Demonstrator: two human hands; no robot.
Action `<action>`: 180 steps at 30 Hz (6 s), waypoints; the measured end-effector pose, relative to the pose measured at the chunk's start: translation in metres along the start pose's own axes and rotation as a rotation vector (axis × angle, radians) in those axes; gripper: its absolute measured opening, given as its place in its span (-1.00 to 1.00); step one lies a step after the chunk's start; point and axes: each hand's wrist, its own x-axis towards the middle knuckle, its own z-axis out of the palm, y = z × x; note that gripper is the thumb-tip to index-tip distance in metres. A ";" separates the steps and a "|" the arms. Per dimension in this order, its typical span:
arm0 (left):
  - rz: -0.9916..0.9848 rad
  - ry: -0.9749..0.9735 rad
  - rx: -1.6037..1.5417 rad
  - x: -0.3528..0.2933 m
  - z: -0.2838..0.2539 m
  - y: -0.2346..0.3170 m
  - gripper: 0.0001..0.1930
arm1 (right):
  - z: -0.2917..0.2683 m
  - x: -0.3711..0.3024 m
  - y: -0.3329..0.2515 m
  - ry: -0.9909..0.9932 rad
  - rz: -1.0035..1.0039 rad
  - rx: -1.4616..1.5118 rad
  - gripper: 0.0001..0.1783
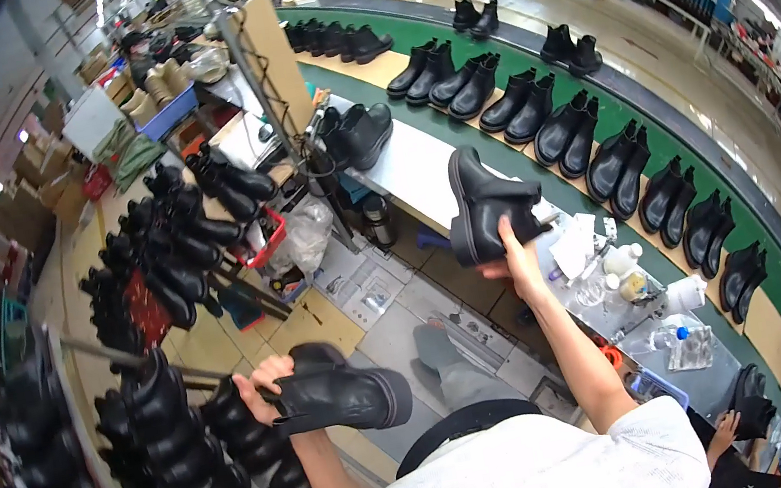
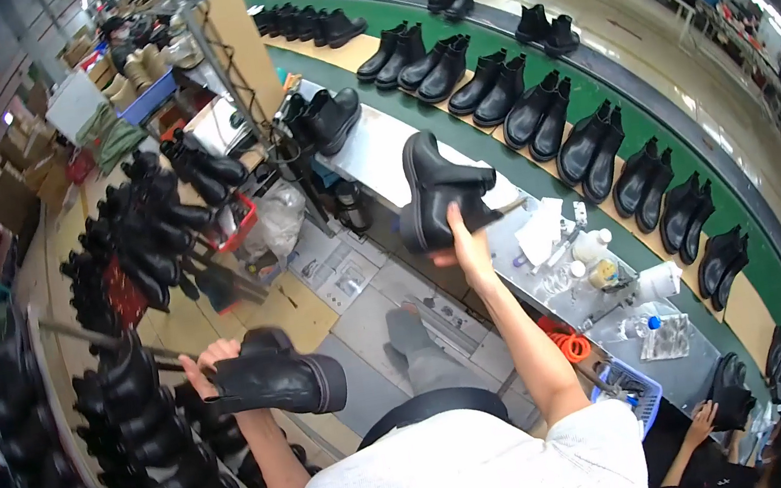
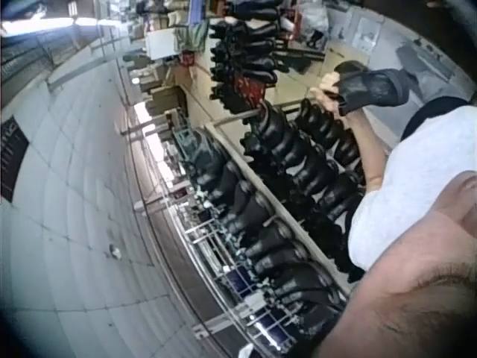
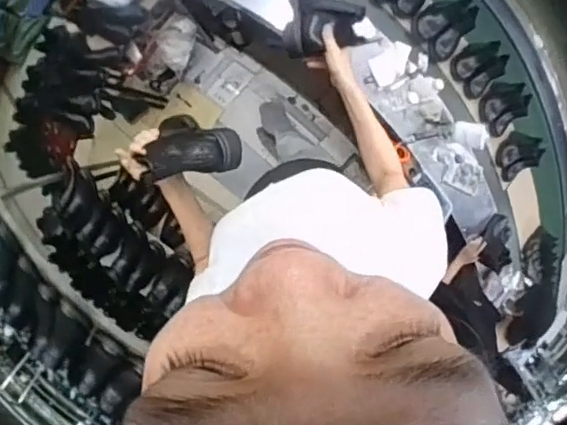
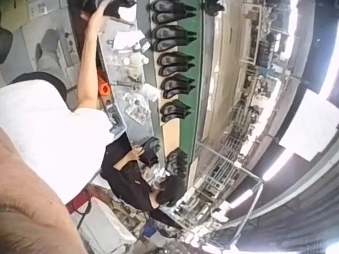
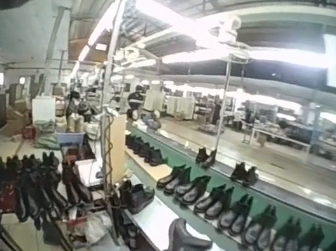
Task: Cleaning and inspecting boots on a conveyor belt in a shoe factory.
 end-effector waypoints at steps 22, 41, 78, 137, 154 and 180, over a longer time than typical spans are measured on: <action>-1.116 0.040 -0.109 0.323 0.047 -0.439 -0.50 | 0.052 0.152 -0.055 0.371 -0.154 -0.851 0.19; 0.063 -2.192 1.142 0.354 0.173 -0.400 -0.13 | 0.005 0.175 -0.003 1.139 0.251 -1.054 -0.35; -0.455 -1.740 1.423 0.340 0.175 -0.401 -0.24 | 0.115 0.218 -0.062 0.591 -0.194 -0.232 -0.65; -0.353 -2.025 1.410 0.319 0.187 -0.402 -0.11 | 0.004 0.150 -0.009 1.321 0.110 -0.621 -0.61; -0.246 -2.182 1.333 0.309 0.200 -0.401 -0.02 | -0.182 0.161 -0.004 0.566 0.600 -1.691 -0.61; -0.219 -2.362 1.280 0.300 0.215 -0.394 0.06 | -0.133 -0.003 0.079 1.592 -0.433 0.778 -0.68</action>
